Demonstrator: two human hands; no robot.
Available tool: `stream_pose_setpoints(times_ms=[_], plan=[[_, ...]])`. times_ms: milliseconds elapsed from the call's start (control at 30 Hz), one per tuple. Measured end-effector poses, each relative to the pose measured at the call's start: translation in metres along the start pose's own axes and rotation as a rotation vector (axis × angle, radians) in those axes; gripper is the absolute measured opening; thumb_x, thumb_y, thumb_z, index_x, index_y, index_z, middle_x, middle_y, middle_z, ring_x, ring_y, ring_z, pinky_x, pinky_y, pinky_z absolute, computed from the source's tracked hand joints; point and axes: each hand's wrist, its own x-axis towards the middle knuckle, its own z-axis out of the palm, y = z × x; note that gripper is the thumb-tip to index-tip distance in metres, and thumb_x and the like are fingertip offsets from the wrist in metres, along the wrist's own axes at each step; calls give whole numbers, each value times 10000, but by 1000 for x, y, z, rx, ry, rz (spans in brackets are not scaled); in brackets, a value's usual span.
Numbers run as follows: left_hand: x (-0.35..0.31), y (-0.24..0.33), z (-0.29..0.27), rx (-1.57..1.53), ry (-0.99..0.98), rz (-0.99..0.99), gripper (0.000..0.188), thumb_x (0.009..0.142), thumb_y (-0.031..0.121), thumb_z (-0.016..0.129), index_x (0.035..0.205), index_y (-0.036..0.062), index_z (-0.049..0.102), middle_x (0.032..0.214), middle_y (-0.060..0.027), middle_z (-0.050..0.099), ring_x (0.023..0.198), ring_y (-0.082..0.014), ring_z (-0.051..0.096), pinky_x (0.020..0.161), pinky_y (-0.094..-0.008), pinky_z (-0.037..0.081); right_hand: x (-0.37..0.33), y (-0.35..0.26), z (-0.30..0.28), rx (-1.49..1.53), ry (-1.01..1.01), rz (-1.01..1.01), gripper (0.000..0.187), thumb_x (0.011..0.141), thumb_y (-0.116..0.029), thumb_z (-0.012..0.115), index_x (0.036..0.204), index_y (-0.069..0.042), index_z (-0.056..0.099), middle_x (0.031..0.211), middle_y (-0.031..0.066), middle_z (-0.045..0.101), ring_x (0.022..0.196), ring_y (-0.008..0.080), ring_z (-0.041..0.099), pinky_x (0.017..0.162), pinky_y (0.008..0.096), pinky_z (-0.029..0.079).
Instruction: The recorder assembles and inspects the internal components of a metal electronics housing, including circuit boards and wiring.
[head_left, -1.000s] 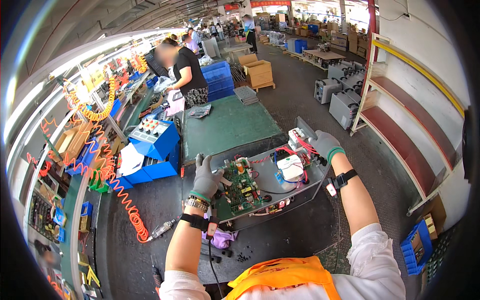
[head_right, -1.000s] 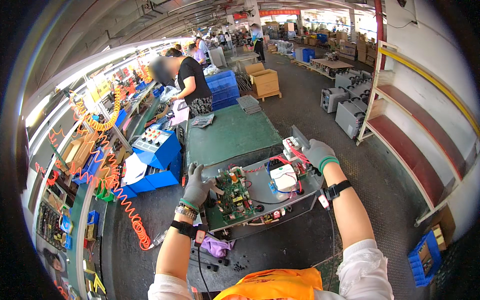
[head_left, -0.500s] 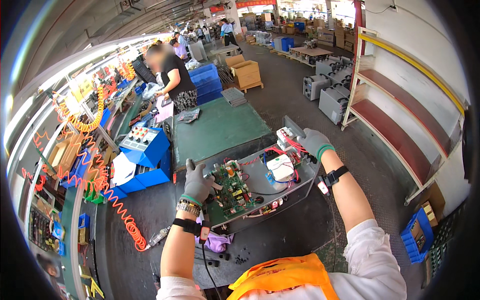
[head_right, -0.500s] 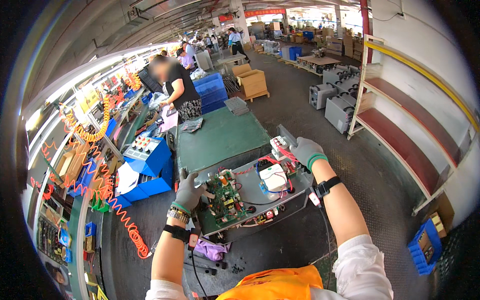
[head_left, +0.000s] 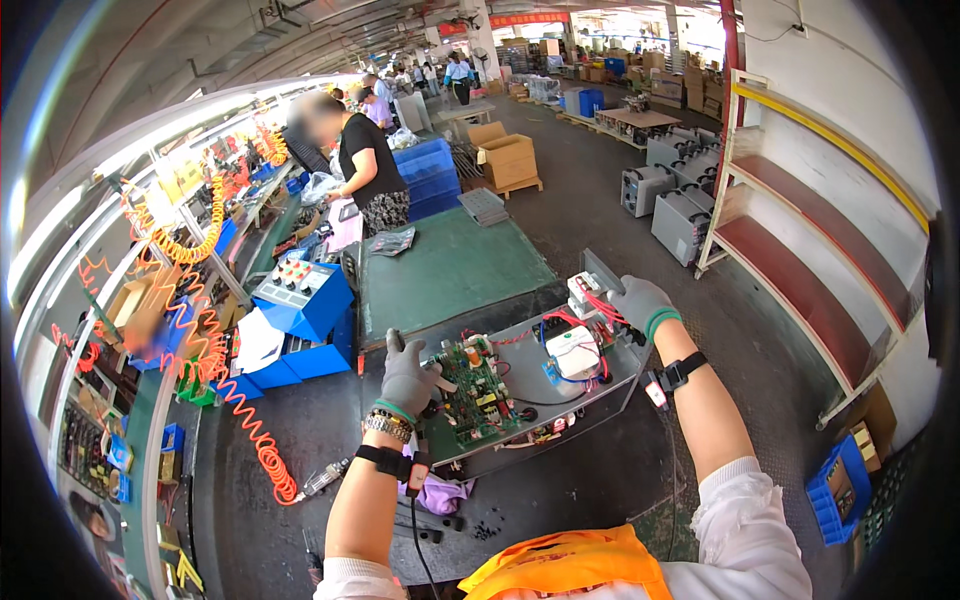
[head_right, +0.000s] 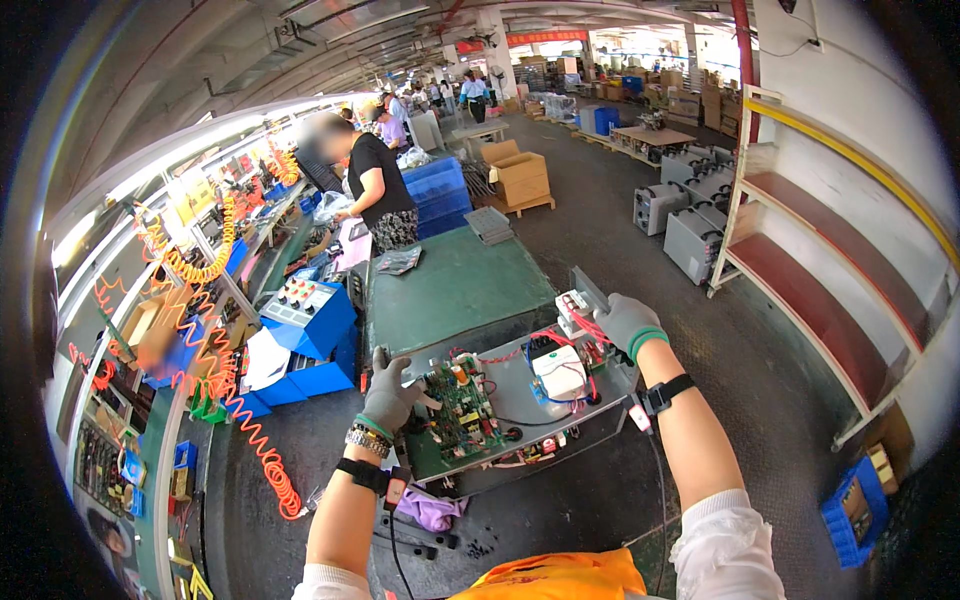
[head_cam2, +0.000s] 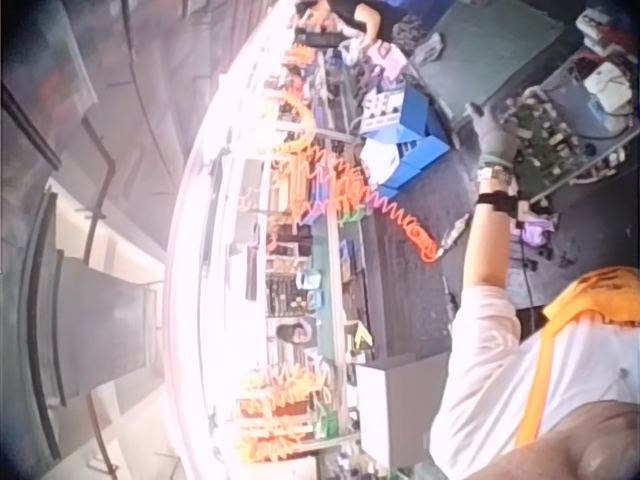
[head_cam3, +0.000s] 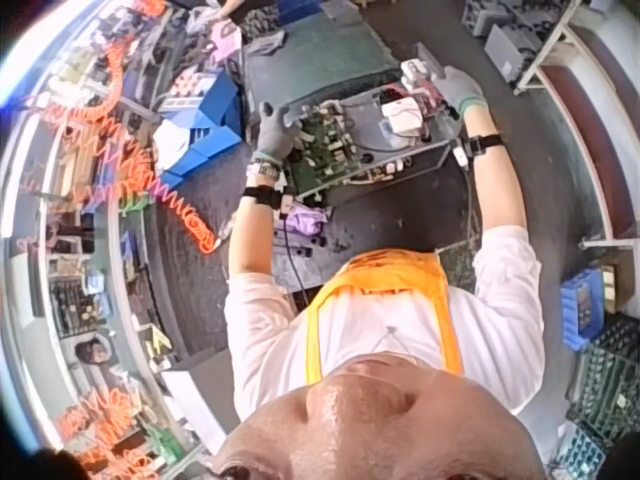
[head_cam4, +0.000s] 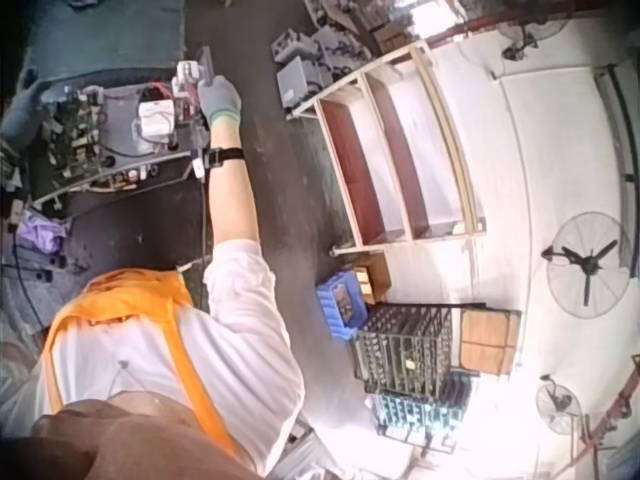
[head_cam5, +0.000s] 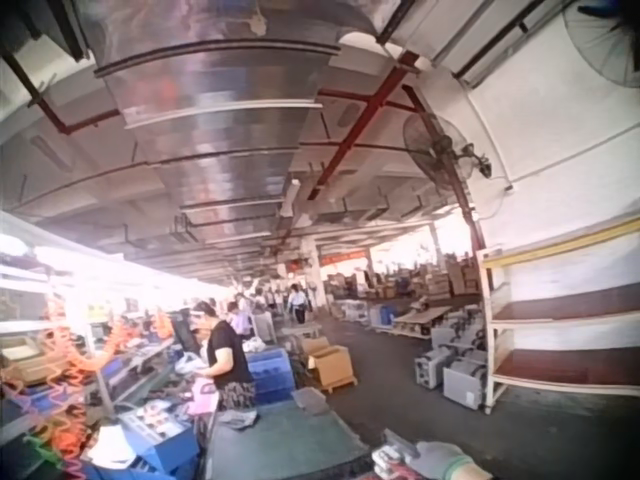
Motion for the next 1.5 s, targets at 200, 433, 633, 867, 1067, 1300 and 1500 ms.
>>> stream_pose_setpoints(times_ms=[200, 433, 633, 867, 1067, 1300, 1500], plan=[[1, 4, 0, 5, 4, -11, 524, 805, 212, 739, 1283, 61, 582, 1557, -292, 178, 1318, -472, 416, 1075, -450, 410, 0, -2, 0, -1, 8, 7, 439, 907, -415, 546, 1121, -38, 618, 1073, 233, 672, 1032, 397, 637, 900, 470, 489], [1, -5, 1, -2, 14, -4, 613, 740, 220, 804, 1277, 40, 569, 1524, -310, 195, 1342, -489, 371, 1094, -467, 402, -11, -21, -10, 102, 25, -62, 564, 857, -415, 615, 1291, -62, 542, 1219, 240, 612, 1154, 399, 579, 971, 479, 450], [-2, 16, -2, -13, -43, -104, 538, 783, 214, 751, 1283, 115, 579, 1541, -280, 181, 1327, -460, 392, 1097, -456, 388, 18, 20, 26, -9, 328, -197, 563, 859, -319, 632, 1331, -52, 482, 1305, 272, 535, 1150, 441, 554, 962, 479, 463], [2, 14, 0, 1, -47, -115, 520, 788, 220, 737, 1275, 122, 583, 1563, -277, 139, 1327, -449, 394, 1091, -446, 395, 23, 27, 22, 112, 171, -220, 455, 873, -305, 619, 1219, -15, 561, 1067, 268, 651, 1045, 431, 612, 886, 461, 471], [6, 13, 5, 20, -47, -101, 508, 802, 270, 719, 1270, 120, 589, 1550, -287, 175, 1312, -458, 413, 1086, -453, 399, 30, 42, 27, 168, 229, -222, 468, 886, -293, 621, 1250, -7, 548, 1106, 253, 652, 1049, 400, 629, 894, 424, 475], [-2, 9, 1, -19, -18, -91, 407, 860, 306, 648, 1216, 111, 621, 1557, -293, 183, 1332, -448, 396, 1091, -467, 380, 17, 29, 25, 219, 165, -235, 479, 882, -297, 620, 1250, 0, 547, 1102, 254, 652, 1052, 401, 626, 897, 427, 476], [1, 12, 11, -35, 33, -31, 432, 835, 315, 685, 1217, 125, 621, 1542, -294, 209, 1306, -455, 426, 1076, -480, 396, 10, 30, 11, 260, 55, -240, 472, 885, -321, 597, 1280, -65, 559, 1135, 231, 648, 1071, 395, 619, 917, 434, 473]])
